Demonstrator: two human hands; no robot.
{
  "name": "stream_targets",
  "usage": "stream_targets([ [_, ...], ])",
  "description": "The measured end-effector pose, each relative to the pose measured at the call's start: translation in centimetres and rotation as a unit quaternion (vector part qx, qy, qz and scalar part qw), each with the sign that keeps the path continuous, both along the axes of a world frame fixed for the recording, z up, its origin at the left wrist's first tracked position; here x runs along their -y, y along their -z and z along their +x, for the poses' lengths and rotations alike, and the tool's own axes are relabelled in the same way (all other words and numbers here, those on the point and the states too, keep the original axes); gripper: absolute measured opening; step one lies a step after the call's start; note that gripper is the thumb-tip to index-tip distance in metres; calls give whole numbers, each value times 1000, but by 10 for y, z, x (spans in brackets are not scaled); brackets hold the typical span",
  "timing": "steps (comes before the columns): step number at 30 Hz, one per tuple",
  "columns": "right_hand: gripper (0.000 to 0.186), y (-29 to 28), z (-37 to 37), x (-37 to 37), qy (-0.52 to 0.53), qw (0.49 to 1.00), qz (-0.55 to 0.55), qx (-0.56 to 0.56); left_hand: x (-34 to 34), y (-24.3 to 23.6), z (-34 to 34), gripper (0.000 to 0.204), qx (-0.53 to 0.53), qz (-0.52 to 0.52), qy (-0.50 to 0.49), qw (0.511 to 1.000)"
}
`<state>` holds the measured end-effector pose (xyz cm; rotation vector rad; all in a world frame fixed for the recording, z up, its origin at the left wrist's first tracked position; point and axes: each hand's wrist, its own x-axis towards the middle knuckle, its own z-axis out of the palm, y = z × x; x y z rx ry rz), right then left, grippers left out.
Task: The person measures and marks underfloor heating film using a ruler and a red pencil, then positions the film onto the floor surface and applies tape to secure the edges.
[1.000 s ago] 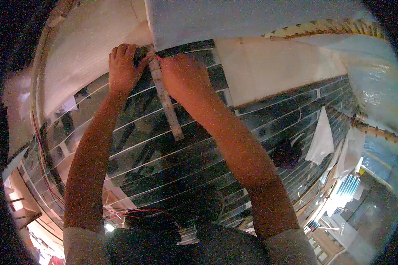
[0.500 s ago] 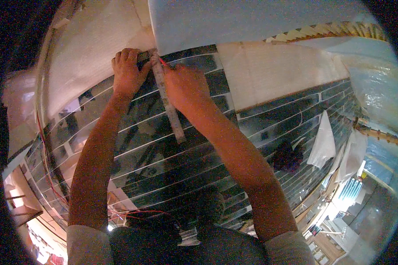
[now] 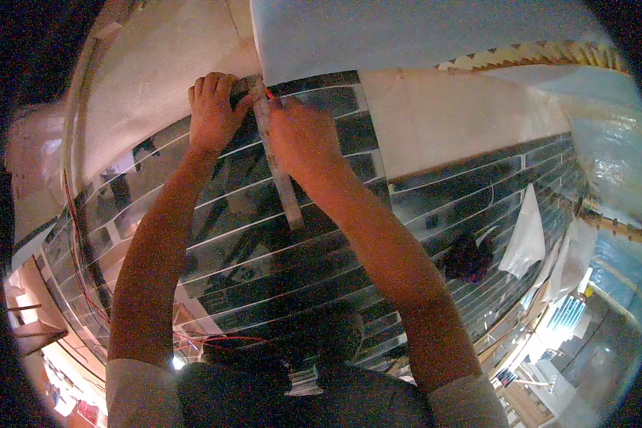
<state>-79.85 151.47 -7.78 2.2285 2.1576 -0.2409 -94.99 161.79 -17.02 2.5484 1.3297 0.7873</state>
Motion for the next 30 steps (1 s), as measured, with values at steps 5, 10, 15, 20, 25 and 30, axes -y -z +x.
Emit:
stream_targets([
  [5, 41, 1, 2, 2, 4, 999, -15, -35, 0, 2, 2, 47, -14, -8, 4, 1000],
  [10, 38, -1, -5, 2, 23, 999, 7, -32, -3, 6, -1, 46, 0, -7, 5, 1000],
  [15, 37, 1, -3, 4, 23, 999, 28, -27, -1, 2, 2, 45, -7, -19, 8, 1000],
  [20, 34, 2, -4, 6, 23, 999, 17, -41, -2, -3, 0, 46, -31, -36, 7, 999],
  [25, 31, -2, -6, 0, 21, 998, 2, -56, -3, -2, -1, 45, -22, -19, 14, 999],
  [30, 27, -18, -6, 8, 36, 995, -86, -42, -2, -4, 1, 43, -33, -13, -1, 999],
])
